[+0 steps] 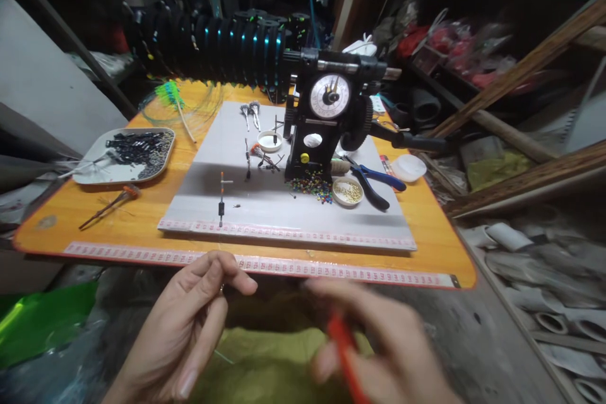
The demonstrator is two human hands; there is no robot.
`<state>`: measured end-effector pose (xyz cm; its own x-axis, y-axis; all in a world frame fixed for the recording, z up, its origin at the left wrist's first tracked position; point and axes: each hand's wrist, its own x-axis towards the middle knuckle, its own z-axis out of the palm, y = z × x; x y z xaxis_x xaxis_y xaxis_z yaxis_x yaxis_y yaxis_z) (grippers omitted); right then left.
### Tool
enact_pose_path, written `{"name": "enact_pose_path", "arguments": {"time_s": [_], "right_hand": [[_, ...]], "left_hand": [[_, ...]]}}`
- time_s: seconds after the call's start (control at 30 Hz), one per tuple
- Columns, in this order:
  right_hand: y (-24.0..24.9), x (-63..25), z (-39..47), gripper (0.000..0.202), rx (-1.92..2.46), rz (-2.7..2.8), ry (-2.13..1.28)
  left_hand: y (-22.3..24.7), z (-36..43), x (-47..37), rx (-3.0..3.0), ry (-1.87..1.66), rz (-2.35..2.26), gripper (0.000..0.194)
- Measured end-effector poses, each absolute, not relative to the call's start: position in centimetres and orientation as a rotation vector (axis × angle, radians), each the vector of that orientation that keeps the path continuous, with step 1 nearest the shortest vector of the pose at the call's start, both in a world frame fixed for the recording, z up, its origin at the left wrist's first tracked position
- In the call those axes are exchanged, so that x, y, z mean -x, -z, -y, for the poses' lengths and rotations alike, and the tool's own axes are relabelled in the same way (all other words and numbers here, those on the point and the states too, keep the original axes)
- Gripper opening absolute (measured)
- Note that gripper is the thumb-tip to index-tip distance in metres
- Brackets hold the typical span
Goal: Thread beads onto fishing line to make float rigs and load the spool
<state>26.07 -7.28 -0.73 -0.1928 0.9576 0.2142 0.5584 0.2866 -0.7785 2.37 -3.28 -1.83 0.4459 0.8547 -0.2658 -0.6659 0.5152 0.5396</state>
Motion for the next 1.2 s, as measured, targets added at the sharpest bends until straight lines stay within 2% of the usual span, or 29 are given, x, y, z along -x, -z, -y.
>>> {"name": "enact_pose_path", "arguments": {"time_s": [0.1, 0.17, 0.3, 0.43, 0.53, 0.57, 0.63, 0.67, 0.77, 0.83, 0.97, 1.1, 1.2], "right_hand": [[0.6, -32.4, 5.8, 0.039, 1.859, 1.525, -0.098], [0.7, -35.9, 4.3, 0.036, 2.193, 1.596, 0.252], [1.1, -38.7, 2.1, 0.026, 2.118, 1.718, 0.243], [0.3, -34.1, 1.8, 0.029, 1.868, 1.702, 0.241], [-1.3, -27.2, 1.3, 0.030, 1.629, 1.812, -0.109], [-1.9, -24.8, 0.8, 0.032, 1.535, 1.855, -0.323], [-3.1, -20.6, -0.9, 0.040, 1.177, 1.617, -1.204], [-3.5, -18.9, -2.0, 0.041, 1.031, 1.485, -1.468], [-4.2, -15.9, -4.7, 0.033, 0.703, 1.255, -1.895], [-4.1, -15.1, -5.7, 0.029, 0.623, 1.212, -1.947], [-3.8, -15.1, -6.0, 0.028, 0.634, 1.168, -1.827], [-4.3, -15.5, -5.4, 0.023, 0.729, 1.277, -1.763], [-5.0, -15.7, -5.2, 0.023, 0.869, 1.435, -1.651]], "left_hand": [[1.8, 3.3, -2.0, -0.387, -0.959, -0.549, 0.023], [1.7, 3.4, -2.0, -0.383, -0.940, -0.538, 0.023], [1.6, 3.7, -1.7, -0.415, -0.916, -0.538, 0.021], [1.6, 4.1, -1.0, -0.520, -0.903, -0.626, 0.019], [1.7, 4.3, -0.6, -0.647, -0.930, -0.714, 0.022], [1.7, 4.4, -0.5, -0.685, -0.936, -0.740, 0.023], [1.6, 4.4, -0.5, -0.752, -0.937, -0.794, 0.026], [1.5, 4.5, -0.5, -0.778, -0.941, -0.830, 0.028], [1.0, 4.5, -0.8, -0.823, -0.993, -0.968, 0.034], [0.8, 4.4, -0.8, -0.834, -1.032, -1.056, 0.035], [1.0, 3.6, -0.3, -0.898, -0.939, -1.053, 0.037], [1.6, 2.1, 0.5, -1.215, -0.937, -1.157, 0.034], [0.9, 0.7, 0.8, -1.386, -1.096, -1.254, 0.048]]}}
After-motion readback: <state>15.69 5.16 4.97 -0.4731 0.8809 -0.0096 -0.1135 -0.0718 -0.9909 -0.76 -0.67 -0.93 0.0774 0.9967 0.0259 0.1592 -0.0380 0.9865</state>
